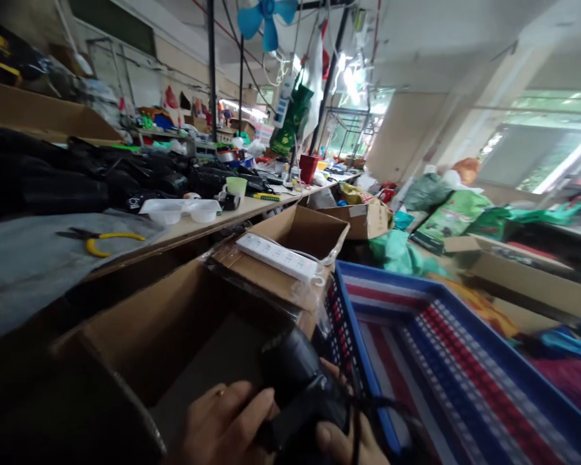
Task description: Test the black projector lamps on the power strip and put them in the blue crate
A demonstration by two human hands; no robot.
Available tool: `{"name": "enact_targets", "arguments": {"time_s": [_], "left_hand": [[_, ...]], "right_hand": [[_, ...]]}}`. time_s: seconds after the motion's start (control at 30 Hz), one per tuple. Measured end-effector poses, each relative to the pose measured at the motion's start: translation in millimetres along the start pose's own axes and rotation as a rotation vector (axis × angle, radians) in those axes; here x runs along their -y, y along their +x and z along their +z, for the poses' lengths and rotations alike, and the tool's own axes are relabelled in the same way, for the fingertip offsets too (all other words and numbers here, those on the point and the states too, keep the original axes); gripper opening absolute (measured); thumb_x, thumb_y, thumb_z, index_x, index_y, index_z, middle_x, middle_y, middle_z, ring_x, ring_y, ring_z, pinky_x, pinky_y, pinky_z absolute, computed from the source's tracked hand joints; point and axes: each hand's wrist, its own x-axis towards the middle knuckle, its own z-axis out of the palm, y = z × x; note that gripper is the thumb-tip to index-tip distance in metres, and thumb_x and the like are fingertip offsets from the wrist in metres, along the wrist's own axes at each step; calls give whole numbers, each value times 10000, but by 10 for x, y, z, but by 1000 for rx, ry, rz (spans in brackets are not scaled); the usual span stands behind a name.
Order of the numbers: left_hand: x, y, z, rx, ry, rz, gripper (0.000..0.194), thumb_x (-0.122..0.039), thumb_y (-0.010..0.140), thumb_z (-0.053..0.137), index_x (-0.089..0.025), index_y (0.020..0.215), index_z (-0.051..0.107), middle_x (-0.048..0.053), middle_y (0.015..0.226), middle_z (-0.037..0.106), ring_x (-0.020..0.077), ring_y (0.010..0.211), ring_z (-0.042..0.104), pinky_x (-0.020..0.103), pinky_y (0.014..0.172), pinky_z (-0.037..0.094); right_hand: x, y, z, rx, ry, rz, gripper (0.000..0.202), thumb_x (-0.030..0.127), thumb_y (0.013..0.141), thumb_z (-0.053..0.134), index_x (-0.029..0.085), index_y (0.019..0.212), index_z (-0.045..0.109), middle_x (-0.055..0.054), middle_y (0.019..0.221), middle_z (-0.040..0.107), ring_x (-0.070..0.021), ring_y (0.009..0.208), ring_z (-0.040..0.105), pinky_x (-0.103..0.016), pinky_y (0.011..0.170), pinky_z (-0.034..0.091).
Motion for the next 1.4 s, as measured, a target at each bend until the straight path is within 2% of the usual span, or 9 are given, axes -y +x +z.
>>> {"name": "enact_targets", "arguments": {"time_s": [0.07, 0.2, 0.37, 0.53, 0.73, 1.0, 1.2, 1.3, 1.4], "left_hand": [[-92, 61, -116, -58, -46, 32, 393, -310, 842, 488, -170, 1208, 456, 177, 1090, 548, 263, 953, 586, 385, 759, 508], [-229, 128, -238, 15, -214, 135, 492, -327, 881, 414, -81, 1299, 335, 235, 1282, 427, 334, 1247, 353, 448, 911, 449], [-390, -5, -285, -101, -346, 196, 435, -245, 881, 397, -122, 1296, 355, 217, 1286, 455, 339, 1249, 362, 450, 880, 482], [-432, -114, -445, -100, -408, 144, 514, -122, 801, 462, -187, 1303, 368, 148, 1150, 605, 227, 1108, 543, 374, 887, 496], [-452, -51, -666, 29, -653, 37, 364, -135, 790, 530, -216, 1144, 504, 94, 1073, 657, 170, 947, 626, 274, 811, 519], [-530, -50, -760, 231, -881, -432, 467, -96, 627, 747, -288, 1018, 579, -27, 891, 671, 128, 814, 638, 193, 733, 514], [-461, -105, -717, 520, -1103, -570, 706, -212, 658, 750, -352, 1275, 437, 36, 1403, 374, 229, 1282, 345, 398, 1057, 305], [-431, -73, -707, 647, -1210, -575, 630, -188, 699, 713, -375, 1249, 469, 16, 1395, 389, 214, 1278, 354, 404, 1066, 284], [-403, -37, -662, 626, -1276, -586, 556, -178, 675, 732, -341, 1177, 556, 33, 1370, 424, 238, 1271, 363, 429, 1062, 282]], "right_hand": [[17, -148, -50, 37, 1, -55, 568, 518, 708, 582, 242, 1202, 529, -86, 1169, 569, -291, 1142, 489, -433, 934, 415], [82, -352, -120, 32, -74, -110, 665, 406, 589, 714, 275, 1212, 520, -55, 1232, 530, -299, 1159, 466, -403, 989, 381], [140, -524, -134, 90, -10, -194, 885, 368, 526, 741, 269, 1323, 369, -62, 1280, 474, -300, 1188, 434, -398, 1007, 362], [177, -680, -88, 125, 184, -146, 886, 381, 491, 768, 262, 1282, 387, -84, 1201, 526, -297, 1084, 518, -433, 949, 389], [214, -772, -66, 256, 250, -91, 880, 334, 482, 764, 248, 1281, 406, -80, 1181, 541, -285, 1091, 515, -398, 961, 387], [79, -868, -118, 223, 134, -40, 901, 313, 469, 770, 232, 1283, 393, -87, 1184, 517, -272, 1049, 516, -417, 905, 409], [167, -937, -151, 208, 47, 8, 921, 291, 432, 784, 221, 1275, 419, -96, 1228, 481, -298, 1106, 464, -449, 956, 351], [173, -988, -181, 220, 26, 74, 929, 284, 423, 790, 242, 1282, 436, -82, 1259, 453, -307, 1142, 426, -445, 960, 348], [122, -1039, -207, 212, 62, 99, 907, 274, 471, 771, 259, 1304, 412, -71, 1289, 430, -294, 1162, 415, -432, 973, 344]]}}
